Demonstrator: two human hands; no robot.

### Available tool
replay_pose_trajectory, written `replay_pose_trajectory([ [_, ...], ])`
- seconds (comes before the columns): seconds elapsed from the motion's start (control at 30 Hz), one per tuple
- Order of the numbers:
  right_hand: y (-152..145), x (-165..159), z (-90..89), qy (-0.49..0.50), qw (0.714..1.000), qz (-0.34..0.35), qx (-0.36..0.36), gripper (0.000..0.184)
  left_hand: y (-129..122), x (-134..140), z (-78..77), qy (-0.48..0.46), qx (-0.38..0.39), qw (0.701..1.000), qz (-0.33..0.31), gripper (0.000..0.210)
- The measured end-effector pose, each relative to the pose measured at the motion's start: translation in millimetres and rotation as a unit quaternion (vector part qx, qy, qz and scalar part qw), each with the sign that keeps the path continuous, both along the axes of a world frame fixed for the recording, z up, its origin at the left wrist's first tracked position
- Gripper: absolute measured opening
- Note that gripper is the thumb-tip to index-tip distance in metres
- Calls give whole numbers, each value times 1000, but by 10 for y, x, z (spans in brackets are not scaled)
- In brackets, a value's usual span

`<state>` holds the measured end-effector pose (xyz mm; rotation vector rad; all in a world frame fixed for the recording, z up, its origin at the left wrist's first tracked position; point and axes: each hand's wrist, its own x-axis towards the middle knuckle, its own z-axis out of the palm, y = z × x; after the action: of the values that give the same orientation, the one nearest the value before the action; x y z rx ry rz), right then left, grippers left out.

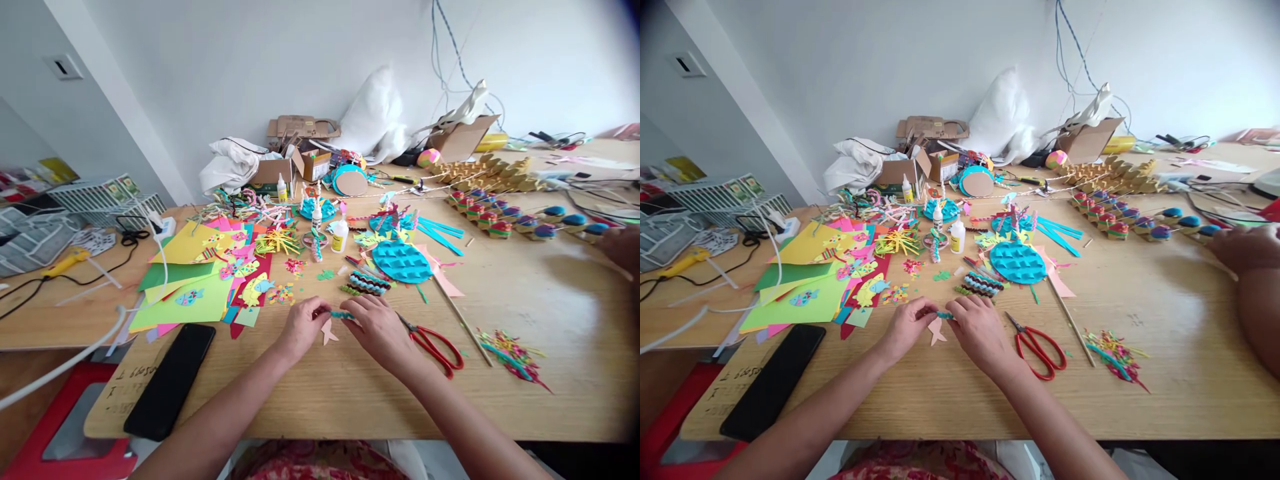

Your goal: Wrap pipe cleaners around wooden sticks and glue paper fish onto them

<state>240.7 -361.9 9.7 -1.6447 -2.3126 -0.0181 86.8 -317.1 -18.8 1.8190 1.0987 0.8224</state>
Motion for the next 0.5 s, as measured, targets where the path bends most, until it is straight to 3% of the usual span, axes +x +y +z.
replay_pose_trajectory([
  [0.3,124,-18,-158,75,996,26,-34,14,21,-18,-171,-93,-114,989,-6,5],
  [0.5,136,-31,-156,76,996,46,-8,16,51,-29,-224,-151,-167,974,2,9],
])
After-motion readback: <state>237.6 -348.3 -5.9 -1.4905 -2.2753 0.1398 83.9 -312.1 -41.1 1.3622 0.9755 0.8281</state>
